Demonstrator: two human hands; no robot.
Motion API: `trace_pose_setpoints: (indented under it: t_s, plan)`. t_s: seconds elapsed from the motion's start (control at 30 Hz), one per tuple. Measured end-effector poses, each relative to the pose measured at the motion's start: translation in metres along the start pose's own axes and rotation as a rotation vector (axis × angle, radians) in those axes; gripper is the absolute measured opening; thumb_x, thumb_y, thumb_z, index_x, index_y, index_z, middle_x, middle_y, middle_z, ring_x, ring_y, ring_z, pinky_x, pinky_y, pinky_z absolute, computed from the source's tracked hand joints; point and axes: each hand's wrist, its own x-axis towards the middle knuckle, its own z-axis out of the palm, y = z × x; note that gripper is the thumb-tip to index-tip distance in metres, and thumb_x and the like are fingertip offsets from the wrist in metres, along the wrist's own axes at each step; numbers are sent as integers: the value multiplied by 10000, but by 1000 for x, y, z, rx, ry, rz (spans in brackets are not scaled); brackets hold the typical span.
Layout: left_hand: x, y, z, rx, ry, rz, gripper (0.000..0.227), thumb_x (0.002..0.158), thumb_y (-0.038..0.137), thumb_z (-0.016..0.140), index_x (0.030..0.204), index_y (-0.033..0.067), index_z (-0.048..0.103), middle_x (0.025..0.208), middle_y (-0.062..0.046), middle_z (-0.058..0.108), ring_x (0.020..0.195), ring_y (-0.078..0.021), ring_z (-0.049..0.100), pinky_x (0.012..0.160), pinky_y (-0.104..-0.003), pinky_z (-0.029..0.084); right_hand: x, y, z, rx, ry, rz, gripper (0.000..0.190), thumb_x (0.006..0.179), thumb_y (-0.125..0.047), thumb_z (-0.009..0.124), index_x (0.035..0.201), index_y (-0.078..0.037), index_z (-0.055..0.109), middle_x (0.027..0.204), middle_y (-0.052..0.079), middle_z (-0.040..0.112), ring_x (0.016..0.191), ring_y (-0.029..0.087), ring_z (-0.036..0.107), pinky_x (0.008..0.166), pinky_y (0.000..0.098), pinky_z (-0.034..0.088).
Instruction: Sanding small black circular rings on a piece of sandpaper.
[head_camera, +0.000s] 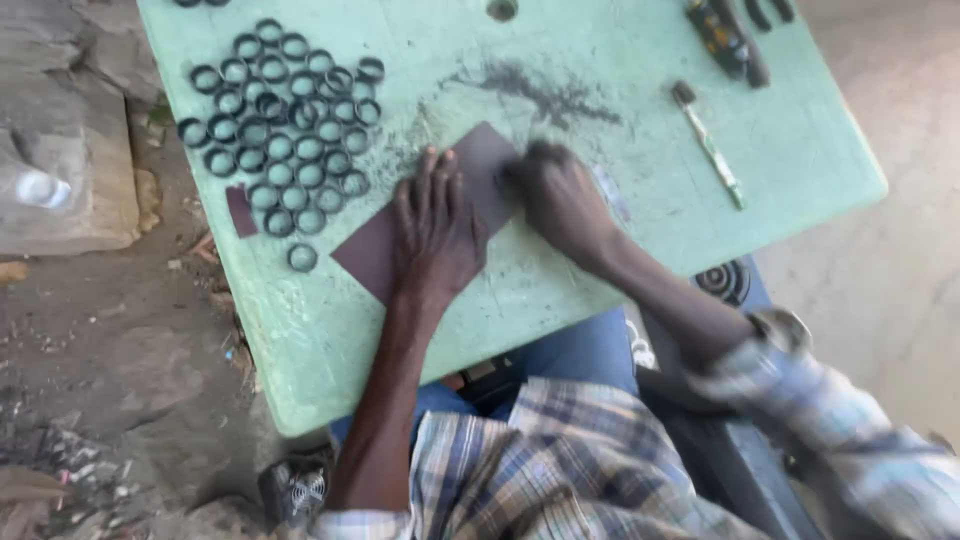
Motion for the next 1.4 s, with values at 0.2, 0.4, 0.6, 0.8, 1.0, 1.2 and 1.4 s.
trace_pose_setpoints:
  t_s: [0.2,0.4,0.6,0.8,1.0,1.2,1.4]
  plan:
    - [0,0,-5,-71,-34,-7,476,1048,256,441,1386,-79,461,1605,-272,342,1570,-398,185,1231,-612,174,60,36,19,55,122,-97,156,823,-67,775,977,-38,783,918,184,717,871,362,697,809,464,569]
    - [2,8,-31,-244,107,-35,437,992,202,527,1370,-7,455,1558,-242,389,1539,-424,251,1242,-629,208,-4,-4,-20,495,117,239,278,938,-210,791,1147,-30,760,1043,137,785,914,181,750,789,341,615]
    - [9,39,-95,-642,144,44,600,935,192,746,1441,54,456,1495,-213,519,1419,-385,480,1156,-555,431,-30,-41,-53,527,96,438,398,880,-327,799,1141,-31,750,946,83,796,824,146,749,698,318,600]
    - [1,57,-82,-1013,124,-124,403,1005,212,680,1376,94,573,1280,-86,719,1166,-202,743,939,-327,663,-37,-44,-68,657,91,421,386,923,-339,752,1181,-52,729,986,71,787,826,135,741,687,304,618]
    - [-15,65,-90,-1291,204,-143,356,1028,73,693,1362,46,570,1262,-102,707,1153,-165,701,990,-318,597,-64,32,-62,112,319,477,226,934,-170,791,1106,-27,759,947,146,760,760,196,726,668,343,600]
    - [-17,71,-92,-1312,237,-104,347,1040,23,677,1368,57,572,1302,-101,696,1199,-173,690,1034,-326,583,-76,68,-23,-143,348,471,127,793,-131,849,868,-41,800,803,163,745,729,288,706,659,427,569]
    - [-21,69,-90,-1287,217,-129,331,1033,10,669,1344,60,569,1339,-110,685,1247,-195,690,1079,-342,615,-67,87,-30,-73,134,501,91,857,-67,729,795,-4,709,774,191,698,685,280,676,684,447,553]
